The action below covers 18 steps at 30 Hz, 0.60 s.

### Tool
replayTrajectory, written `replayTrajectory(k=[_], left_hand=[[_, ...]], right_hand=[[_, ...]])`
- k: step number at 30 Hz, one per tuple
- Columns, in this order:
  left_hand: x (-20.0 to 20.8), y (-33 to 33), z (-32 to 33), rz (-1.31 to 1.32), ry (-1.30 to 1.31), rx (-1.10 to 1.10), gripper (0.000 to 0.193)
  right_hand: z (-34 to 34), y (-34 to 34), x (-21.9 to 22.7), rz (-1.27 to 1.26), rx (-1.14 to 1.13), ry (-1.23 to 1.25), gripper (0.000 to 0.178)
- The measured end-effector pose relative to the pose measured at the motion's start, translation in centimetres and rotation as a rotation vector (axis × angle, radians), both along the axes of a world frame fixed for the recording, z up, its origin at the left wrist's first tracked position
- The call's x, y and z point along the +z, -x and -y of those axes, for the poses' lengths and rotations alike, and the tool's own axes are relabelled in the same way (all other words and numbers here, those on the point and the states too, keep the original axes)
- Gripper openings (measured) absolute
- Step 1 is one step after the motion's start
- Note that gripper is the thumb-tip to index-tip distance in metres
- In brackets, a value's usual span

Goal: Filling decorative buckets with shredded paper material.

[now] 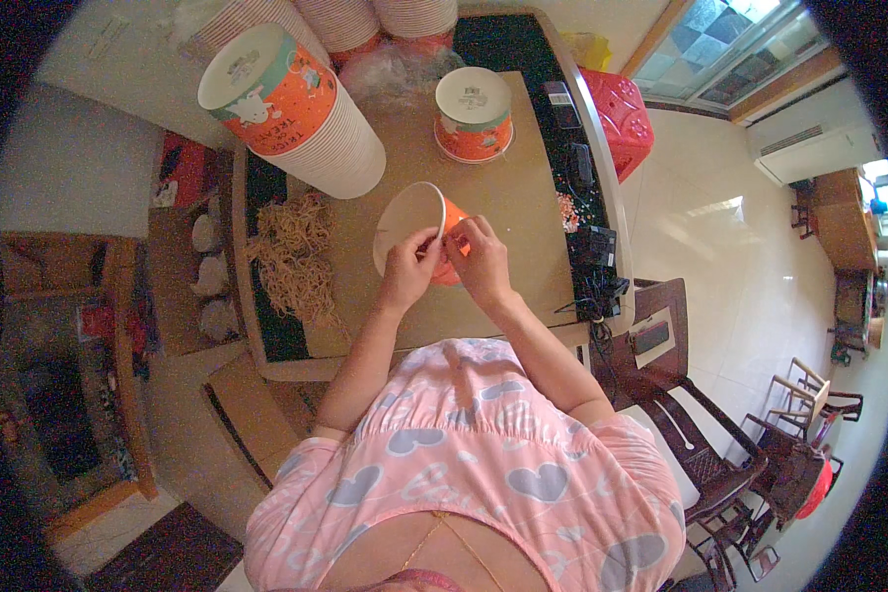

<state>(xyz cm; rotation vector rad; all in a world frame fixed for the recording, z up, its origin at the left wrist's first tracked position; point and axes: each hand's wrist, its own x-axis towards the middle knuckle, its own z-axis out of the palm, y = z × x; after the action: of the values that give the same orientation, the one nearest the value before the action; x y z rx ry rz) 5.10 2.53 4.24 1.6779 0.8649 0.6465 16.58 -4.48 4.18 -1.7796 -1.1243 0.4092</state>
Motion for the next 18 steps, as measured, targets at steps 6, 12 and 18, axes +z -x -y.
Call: replayTrajectory(k=[6, 12, 18], left_hand=[[-1.3, 0.0, -0.3, 0.035, -0.066, 0.011, 0.016], [-1.2, -1.1, 0.2, -0.088, -0.104, -0.008, 0.011], [-5.1, -2.2, 0.7, -0.098, 0.05, 0.006, 0.013]], right_hand=[[0.3, -0.1, -0.1, -0.004, 0.011, 0.041, 0.011], [1.1, -1.4, -1.6, -0.088, 0.037, 0.037, 0.009], [2.2, -2.5, -3.3, -0.286, 0.033, 0.118, 0.016]])
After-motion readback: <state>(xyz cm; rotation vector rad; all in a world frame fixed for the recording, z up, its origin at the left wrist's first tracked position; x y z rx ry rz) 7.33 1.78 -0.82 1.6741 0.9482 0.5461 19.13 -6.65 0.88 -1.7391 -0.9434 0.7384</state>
